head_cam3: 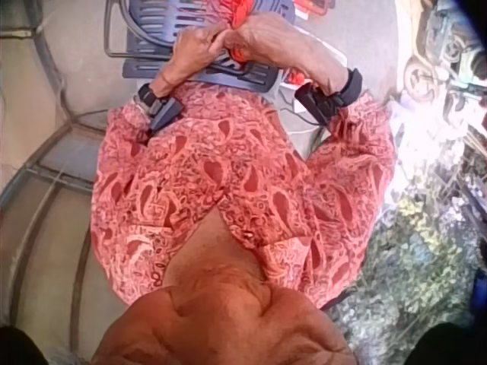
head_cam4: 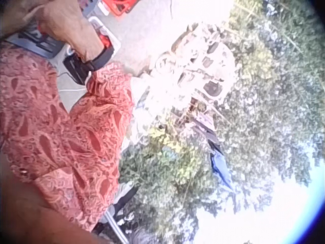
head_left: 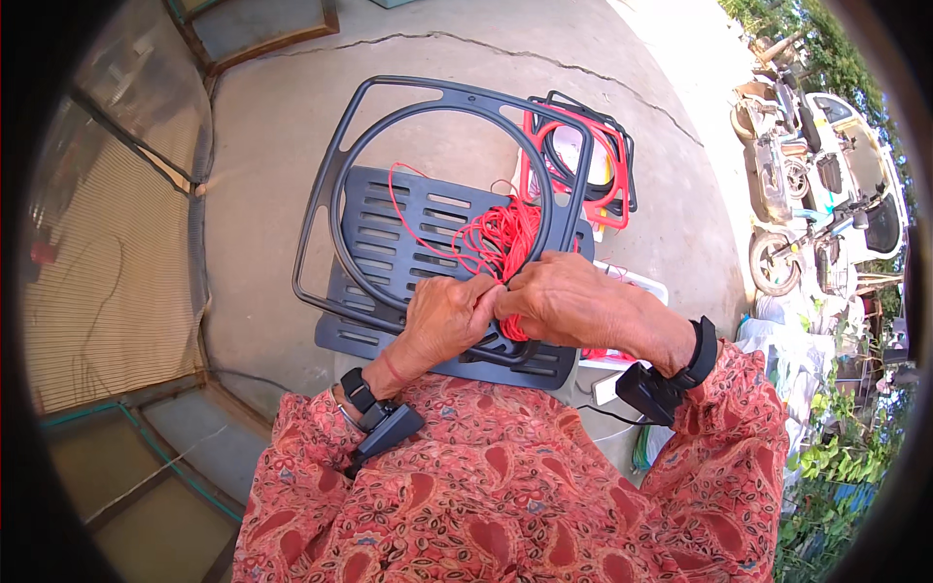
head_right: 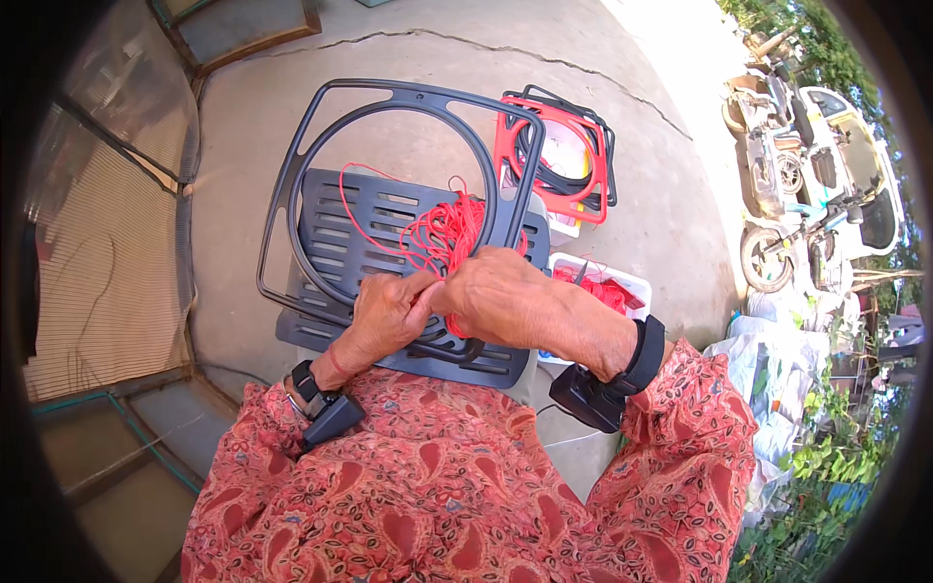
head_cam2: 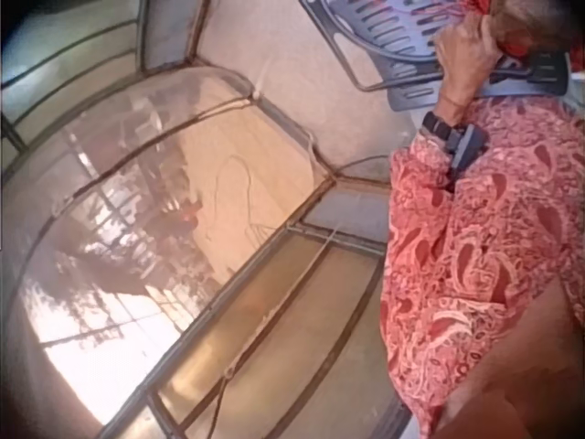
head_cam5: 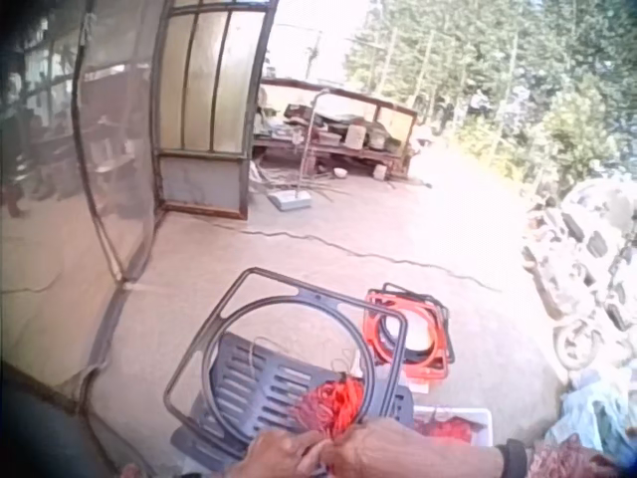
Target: The recorder is wrapping and weaving red rope through the slats of a black plastic frame.
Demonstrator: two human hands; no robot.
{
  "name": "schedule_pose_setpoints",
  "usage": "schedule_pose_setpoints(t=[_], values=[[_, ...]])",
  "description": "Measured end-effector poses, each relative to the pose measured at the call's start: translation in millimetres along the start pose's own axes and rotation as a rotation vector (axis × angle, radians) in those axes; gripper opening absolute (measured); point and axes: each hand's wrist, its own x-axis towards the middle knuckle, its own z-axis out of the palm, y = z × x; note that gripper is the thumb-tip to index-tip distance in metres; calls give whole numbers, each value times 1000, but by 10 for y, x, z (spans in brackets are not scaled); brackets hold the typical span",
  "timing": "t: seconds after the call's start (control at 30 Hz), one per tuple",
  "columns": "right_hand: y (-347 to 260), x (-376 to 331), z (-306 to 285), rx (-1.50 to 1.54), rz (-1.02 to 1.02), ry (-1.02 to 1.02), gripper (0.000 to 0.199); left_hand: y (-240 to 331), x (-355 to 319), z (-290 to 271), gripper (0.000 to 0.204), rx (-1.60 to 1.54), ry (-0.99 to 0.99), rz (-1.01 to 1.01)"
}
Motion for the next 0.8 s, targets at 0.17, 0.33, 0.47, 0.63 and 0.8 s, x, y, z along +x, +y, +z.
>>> schedule_pose_setpoints(t=[0.17, 0.33, 0.47, 0.63, 0.8], values=[[23, -20, 426, -399, 11, -53, 6, 16, 31, -2, 24, -36, -61, -34], [40, 25, 413, -401, 20, -41, 5, 53, 37, -23, 26, 18, -84, -65], [-91, -19, 132, 141, 75, 36, 17, -16, 8, -56, 26, 0, -65, -92], [-198, 3, 3, 1078, 435, 428, 25, -65, -8, -52, 15, -4, -77, -76], [-145, -24, 305, 1221, 409, 551, 39, -57, 8, -11, 10, -37, -59, -89]])
